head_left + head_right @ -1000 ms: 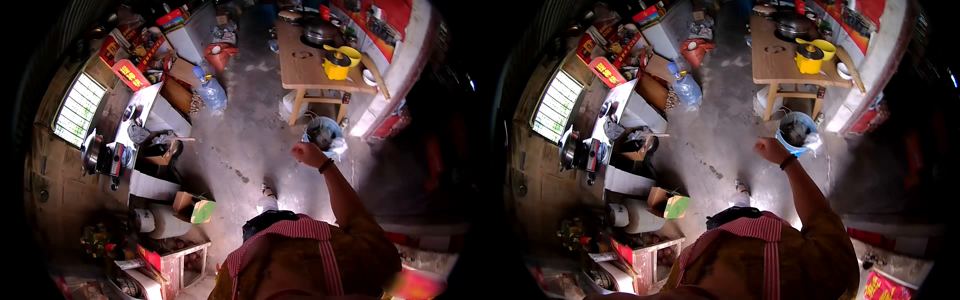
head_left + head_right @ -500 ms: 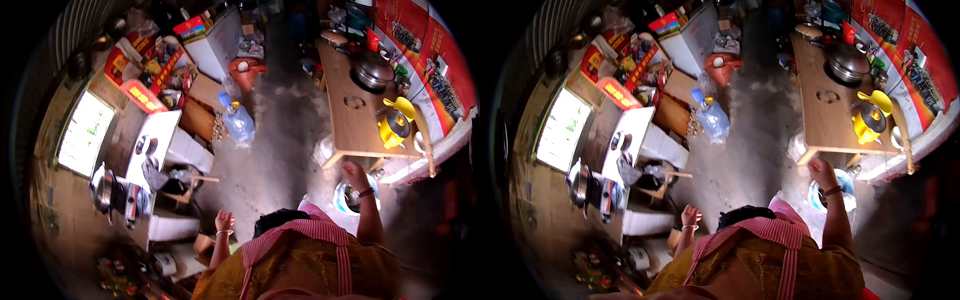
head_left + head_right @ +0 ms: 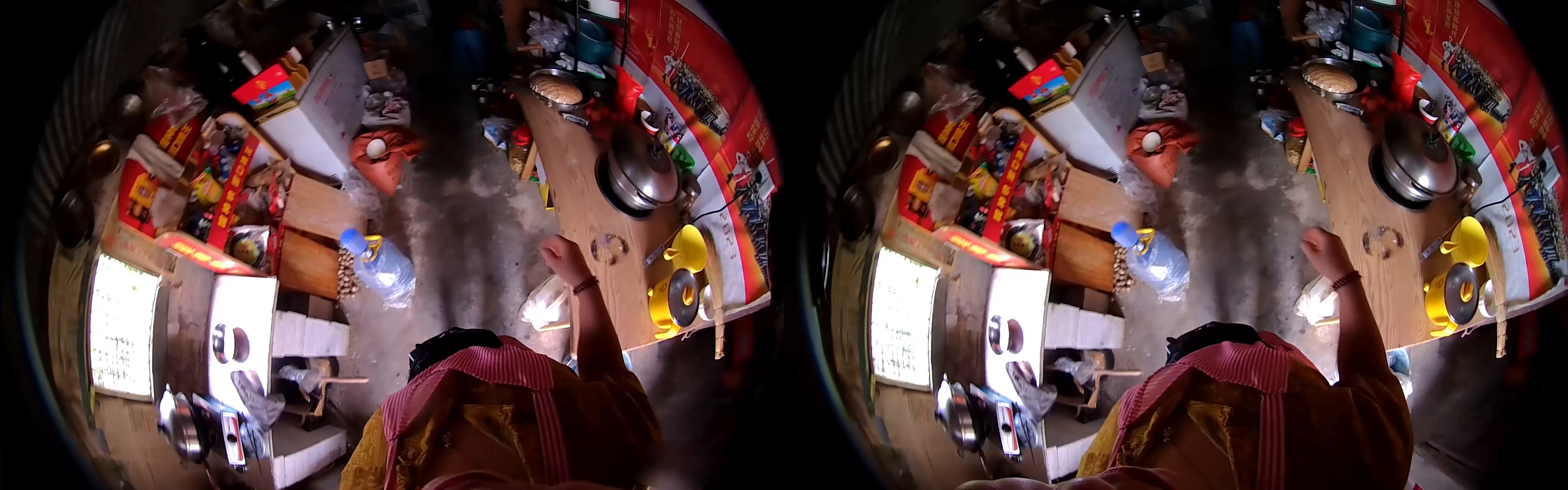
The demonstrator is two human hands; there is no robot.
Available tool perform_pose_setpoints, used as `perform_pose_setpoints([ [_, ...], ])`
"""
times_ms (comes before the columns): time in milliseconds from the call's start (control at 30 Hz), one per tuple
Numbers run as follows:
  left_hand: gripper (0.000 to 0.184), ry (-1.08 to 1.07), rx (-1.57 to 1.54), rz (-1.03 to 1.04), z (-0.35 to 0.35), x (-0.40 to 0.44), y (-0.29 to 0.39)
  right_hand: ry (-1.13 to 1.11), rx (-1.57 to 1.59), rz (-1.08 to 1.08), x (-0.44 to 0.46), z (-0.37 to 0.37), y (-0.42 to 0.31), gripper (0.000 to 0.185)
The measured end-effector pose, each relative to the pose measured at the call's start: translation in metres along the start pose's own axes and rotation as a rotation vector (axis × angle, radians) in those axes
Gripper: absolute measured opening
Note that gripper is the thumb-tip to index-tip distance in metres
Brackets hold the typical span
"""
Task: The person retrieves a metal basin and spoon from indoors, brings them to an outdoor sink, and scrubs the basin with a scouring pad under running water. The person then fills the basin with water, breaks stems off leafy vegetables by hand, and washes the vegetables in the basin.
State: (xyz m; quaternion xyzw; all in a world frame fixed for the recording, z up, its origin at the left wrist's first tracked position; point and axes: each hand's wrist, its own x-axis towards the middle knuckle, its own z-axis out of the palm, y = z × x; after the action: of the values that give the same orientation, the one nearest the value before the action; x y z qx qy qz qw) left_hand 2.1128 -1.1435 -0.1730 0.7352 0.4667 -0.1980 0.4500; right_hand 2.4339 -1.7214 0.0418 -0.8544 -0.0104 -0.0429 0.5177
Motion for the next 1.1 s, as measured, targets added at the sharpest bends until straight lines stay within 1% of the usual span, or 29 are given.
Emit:
perform_pose_setpoints([
  [100,0.041,0.075,-0.046,-0.088,-0.027,0.054,0.057,0.03,0.042,-0.079,0.086,0.023,0.001,0.017],
  [167,0.038,0.099,-0.029,-0.118,-0.042,0.098,0.104,0.071,-0.024,-0.099,0.132,0.036,0.008,0.017],
  [267,0.033,0.116,0.016,-0.114,-0.054,0.17,0.195,0.076,0.149,0.13,0.19,0.048,0.012,0.015],
  [400,0.027,0.085,0.048,-0.006,-0.058,0.267,0.34,0.189,0.344,0.345,0.264,0.04,0.006,0.021],
  [500,0.023,0.012,0.029,0.117,-0.023,0.357,0.457,0.364,0.666,0.326,0.31,0.025,0.008,0.022],
  [567,0.02,-0.018,-0.112,0.174,0.006,0.421,0.545,0.434,0.799,0.335,0.338,0.01,0.005,0.025],
  [600,0.029,-0.218,-0.093,0.322,0.01,0.376,0.622,0.48,0.846,0.32,0.356,0.008,0.014,0.028],
  [633,0.032,-0.214,-0.217,0.252,0.028,0.398,0.662,0.524,0.889,0.3,0.375,0.002,0.023,0.032],
  [667,0.03,-0.256,-0.154,0.299,0.048,0.406,0.702,0.533,0.949,0.286,0.395,-0.012,0.024,0.036],
  [733,0.027,-0.328,-0.033,0.408,0.093,0.412,0.753,0.608,1.065,0.231,0.435,-0.022,0.055,0.037],
  [767,0.027,-0.378,0.01,0.481,0.114,0.402,0.778,0.649,1.124,0.195,0.456,-0.034,0.063,0.037],
  [800,0.029,-0.52,0.045,0.387,0.132,0.413,0.796,0.687,1.208,0.216,0.478,-0.04,0.087,0.037],
  [900,0.028,-0.519,0.336,0.384,0.182,0.405,0.819,0.815,1.376,0.235,0.537,-0.062,0.136,0.039],
  [933,0.027,-0.509,0.393,0.381,0.198,0.405,0.832,0.887,1.401,0.298,0.558,-0.062,0.162,0.042],
  [967,0.026,-0.504,0.44,0.372,0.208,0.398,0.849,0.935,1.424,0.417,0.574,-0.072,0.174,0.045],
  [1033,0.025,-0.489,0.497,0.345,0.227,0.403,0.88,1.045,1.51,0.608,0.597,-0.075,0.18,0.045],
  [1100,0.024,-0.474,0.516,0.339,0.244,0.406,0.93,1.142,1.583,0.636,0.615,-0.078,0.189,0.046],
])
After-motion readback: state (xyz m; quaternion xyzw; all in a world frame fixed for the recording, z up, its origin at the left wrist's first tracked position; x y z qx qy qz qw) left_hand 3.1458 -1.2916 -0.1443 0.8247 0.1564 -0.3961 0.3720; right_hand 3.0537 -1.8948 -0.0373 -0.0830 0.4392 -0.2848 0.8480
